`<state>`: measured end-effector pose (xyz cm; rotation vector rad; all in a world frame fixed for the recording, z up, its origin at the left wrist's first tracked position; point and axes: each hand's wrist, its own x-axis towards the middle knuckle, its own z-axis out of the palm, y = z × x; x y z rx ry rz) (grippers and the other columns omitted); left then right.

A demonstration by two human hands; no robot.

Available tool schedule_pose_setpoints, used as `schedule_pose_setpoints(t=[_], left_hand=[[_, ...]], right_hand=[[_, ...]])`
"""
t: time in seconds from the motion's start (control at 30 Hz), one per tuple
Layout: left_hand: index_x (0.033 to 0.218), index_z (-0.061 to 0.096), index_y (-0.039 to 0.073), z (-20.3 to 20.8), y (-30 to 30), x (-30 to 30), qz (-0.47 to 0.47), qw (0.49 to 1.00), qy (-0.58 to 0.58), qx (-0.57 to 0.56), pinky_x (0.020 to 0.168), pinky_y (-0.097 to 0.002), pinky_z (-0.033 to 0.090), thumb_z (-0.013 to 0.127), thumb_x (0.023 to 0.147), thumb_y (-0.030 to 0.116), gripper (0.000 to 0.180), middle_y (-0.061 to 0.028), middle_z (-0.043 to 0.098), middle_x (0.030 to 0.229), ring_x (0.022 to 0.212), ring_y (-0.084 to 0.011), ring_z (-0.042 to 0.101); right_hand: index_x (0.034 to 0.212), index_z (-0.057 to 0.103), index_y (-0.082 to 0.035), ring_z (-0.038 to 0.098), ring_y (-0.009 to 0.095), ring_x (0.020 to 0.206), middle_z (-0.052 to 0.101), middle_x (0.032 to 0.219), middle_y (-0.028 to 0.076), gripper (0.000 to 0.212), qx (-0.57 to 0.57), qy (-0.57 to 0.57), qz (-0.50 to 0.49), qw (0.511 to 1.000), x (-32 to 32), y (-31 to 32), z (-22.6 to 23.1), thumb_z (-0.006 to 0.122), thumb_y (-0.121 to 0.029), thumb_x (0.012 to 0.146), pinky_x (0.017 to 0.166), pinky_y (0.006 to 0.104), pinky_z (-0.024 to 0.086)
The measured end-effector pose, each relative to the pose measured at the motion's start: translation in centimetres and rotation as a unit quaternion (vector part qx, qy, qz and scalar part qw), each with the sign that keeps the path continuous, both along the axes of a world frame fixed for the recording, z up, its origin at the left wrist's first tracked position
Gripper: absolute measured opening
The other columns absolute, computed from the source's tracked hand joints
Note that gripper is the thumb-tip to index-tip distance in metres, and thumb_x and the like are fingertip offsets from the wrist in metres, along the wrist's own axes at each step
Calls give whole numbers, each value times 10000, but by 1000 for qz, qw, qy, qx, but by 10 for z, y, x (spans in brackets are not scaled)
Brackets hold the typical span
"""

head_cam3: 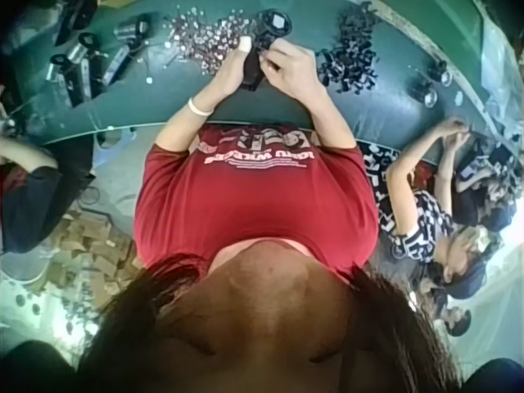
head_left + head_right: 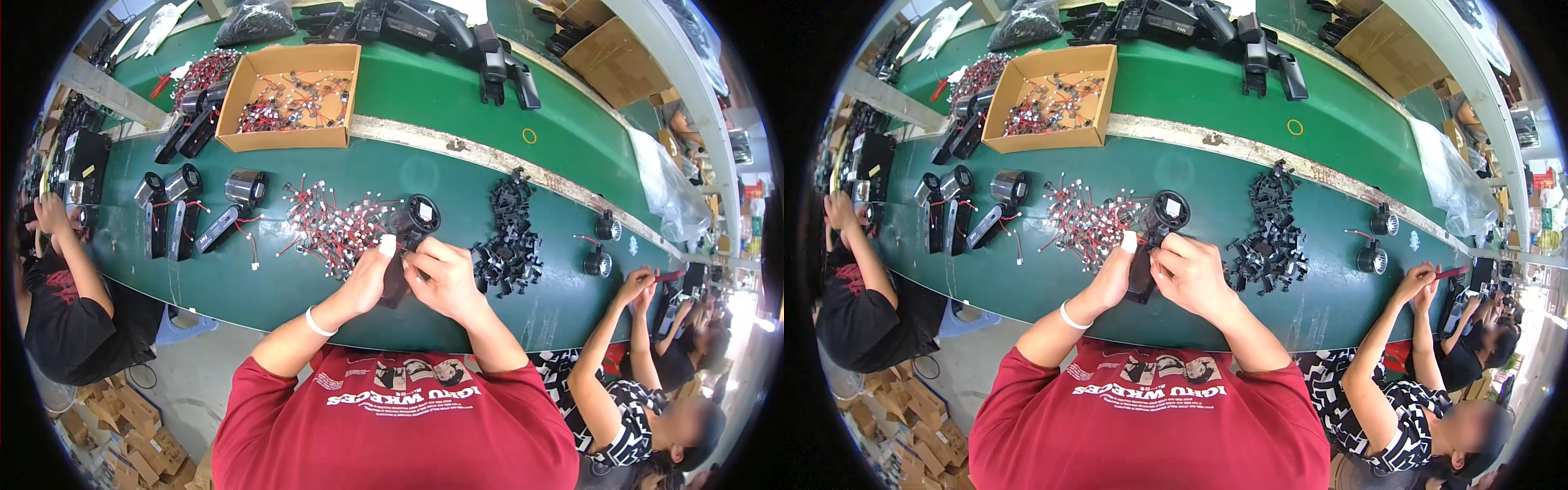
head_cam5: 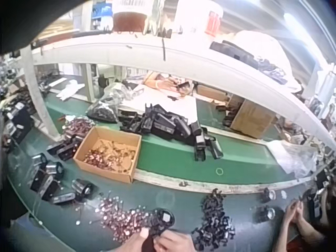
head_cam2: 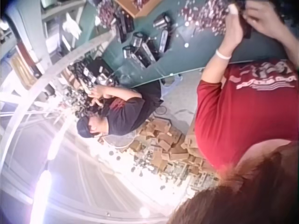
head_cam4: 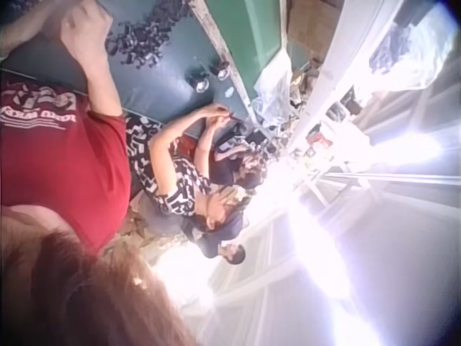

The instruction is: Assembling handheld electronic controllers by connecting internal wires and snapping plastic casing components together.

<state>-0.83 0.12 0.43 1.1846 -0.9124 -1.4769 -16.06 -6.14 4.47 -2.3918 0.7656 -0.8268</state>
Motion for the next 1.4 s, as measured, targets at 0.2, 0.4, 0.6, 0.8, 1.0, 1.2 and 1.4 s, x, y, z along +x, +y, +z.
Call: schedule_pose_setpoints(t=[0.2,0.4,0.6,0.8,1.0,1.2,1.4], left_hand=[[838,598,-36,-2,0,1,3,996,-62,-67,628,-340,440,257,1059,432,620,-115,616,735,686,-167,561],[841,592,-32,-4,0,1,10,995,-83,-54,682,-343,444,267,1065,386,575,-114,620,769,724,-173,560],[861,585,-16,0,-2,-1,-3,999,35,-16,729,-329,450,253,1071,363,546,-85,620,797,752,-156,555],[1007,553,-53,-7,1,4,-39,998,-51,-6,752,-347,443,273,1055,380,518,-165,611,815,761,-242,577],[1104,497,-93,-7,8,0,-15,987,-136,-82,712,-376,431,326,1038,376,503,-187,578,805,791,-297,585],[1171,515,-29,-4,6,-1,17,997,38,-58,799,-323,432,355,1031,400,479,-76,598,922,874,-153,551],[1163,536,-4,14,3,13,-2,992,120,-42,745,-248,488,484,982,210,285,-40,622,946,851,-89,587]], right_hand=[[778,660,-44,593,214,586,541,723,42,140,-45,32,5,998,3,4,-5,716,6,660,518,334,483],[783,649,-42,590,215,592,541,736,45,149,-60,37,-7,998,4,4,-6,730,-5,663,524,333,484],[780,648,-39,594,222,599,540,742,53,132,-14,33,-37,999,3,4,0,751,-17,701,531,337,489],[753,633,-44,581,226,599,539,739,54,125,-57,39,-7,998,4,2,1,727,-5,681,527,347,477],[787,626,-58,569,196,635,509,759,22,132,-89,61,5,994,3,8,-5,695,-31,678,556,339,477],[836,652,-39,579,216,608,526,745,46,157,-108,62,-16,992,7,8,1,747,-64,714,547,344,483],[993,678,-22,614,201,639,593,863,60,317,-115,10,-27,993,-6,12,20,779,-135,714,546,313,505]])
